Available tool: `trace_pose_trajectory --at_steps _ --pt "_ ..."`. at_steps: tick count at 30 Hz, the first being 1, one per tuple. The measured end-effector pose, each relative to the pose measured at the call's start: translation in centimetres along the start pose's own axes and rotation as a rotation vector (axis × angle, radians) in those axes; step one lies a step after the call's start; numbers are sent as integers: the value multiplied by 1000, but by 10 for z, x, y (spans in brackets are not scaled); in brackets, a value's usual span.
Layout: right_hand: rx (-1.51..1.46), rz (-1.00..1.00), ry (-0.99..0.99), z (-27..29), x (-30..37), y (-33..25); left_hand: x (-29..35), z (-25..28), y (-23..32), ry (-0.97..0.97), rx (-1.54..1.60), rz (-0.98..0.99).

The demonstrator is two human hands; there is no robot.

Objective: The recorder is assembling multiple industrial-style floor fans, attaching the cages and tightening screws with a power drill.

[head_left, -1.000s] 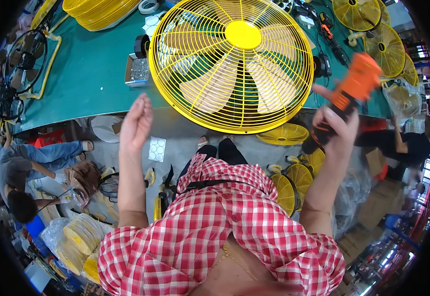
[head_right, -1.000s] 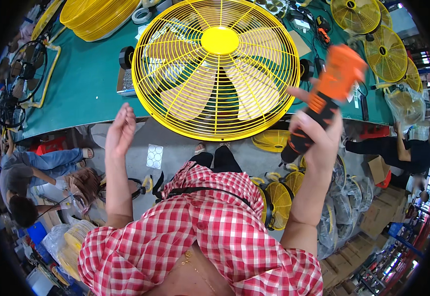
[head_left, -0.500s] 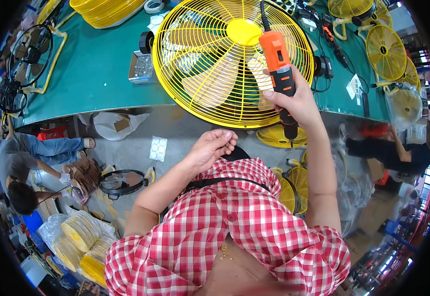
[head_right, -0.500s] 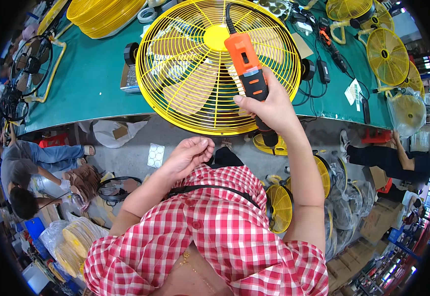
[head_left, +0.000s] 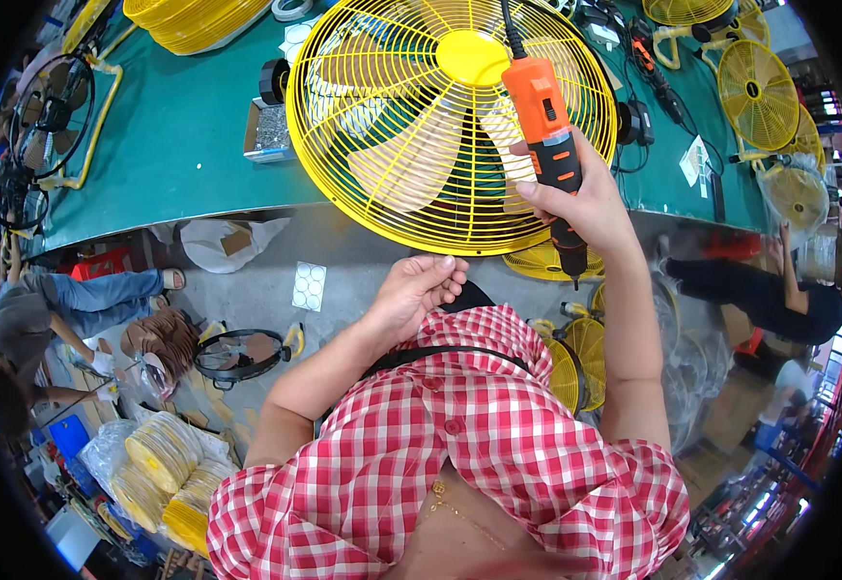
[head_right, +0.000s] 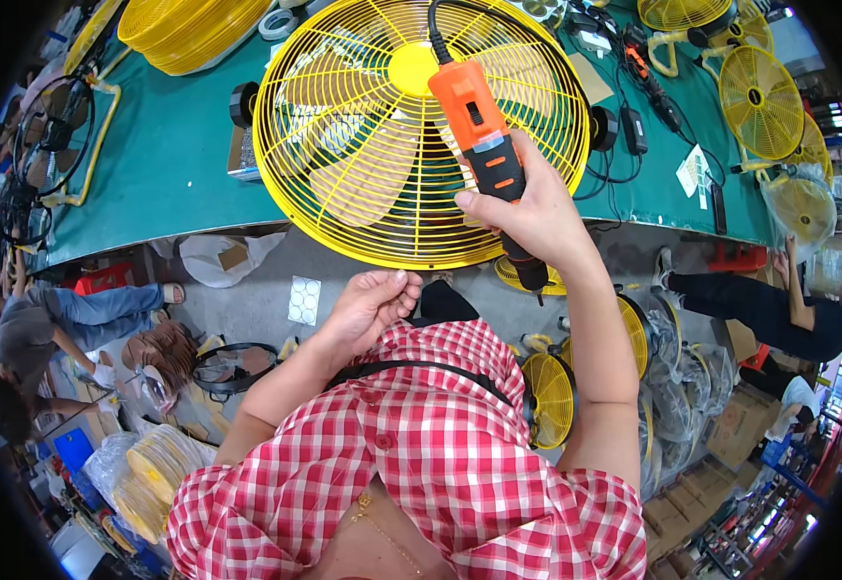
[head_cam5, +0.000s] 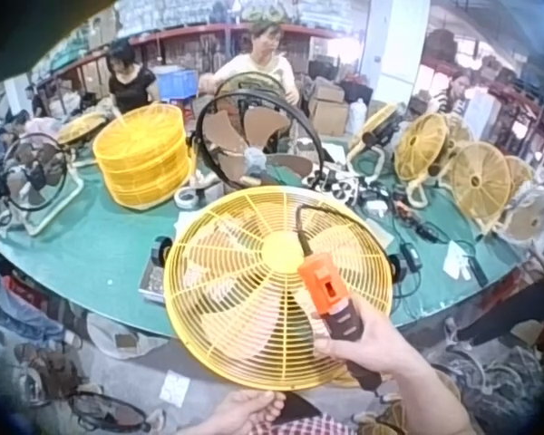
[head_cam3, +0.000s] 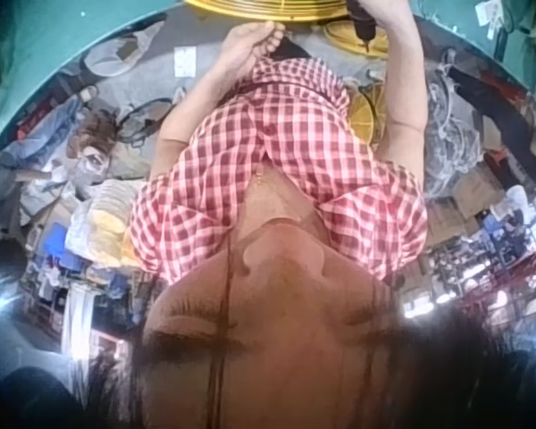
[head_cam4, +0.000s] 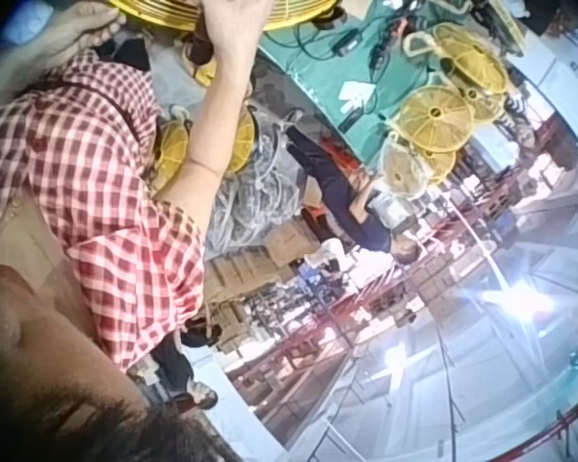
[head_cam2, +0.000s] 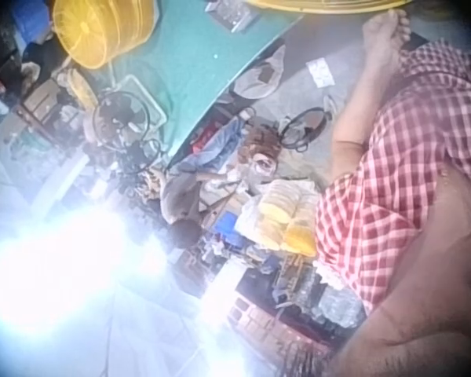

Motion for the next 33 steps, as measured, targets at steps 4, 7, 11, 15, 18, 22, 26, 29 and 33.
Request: trace_pose_trajectory --at_steps 4,7,11,15,18,22,26,29,33 --pt "16 10 24 -1 2 0 1 2 -2 2 -11 10" --pt "60 -3 10 0 2 2 4 0 1 26 -37 25" --pt "33 34 5 -4 3 -3 6 0 2 20 -30 35" --pt "96 24 -8 -4 3 -2 8 1 2 31 -41 40" --pt "112 54 1 -4 4 -5 9 2 2 35 -49 38" --pt "142 67 -9 -4 5 -5 15 -1 8 79 -74 73" --pt "-96 69 64 0 11 -16 20 6 4 76 -103 65" --pt "-357 282 125 15 33 -46 24 8 1 50 -81 66" --pt "-879 648 -92 10 63 -72 31 -13 12 -18 -33 69"
Point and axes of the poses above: each hand's wrist, its own x-axis away from the middle knuckle, its own z-axis out of the back of the hand, y = z × x, the point moved 6 cm from there along -x, towards the middle knuckle, and after that the axes turned 13 degrees about -x, right-handed, at the moved point
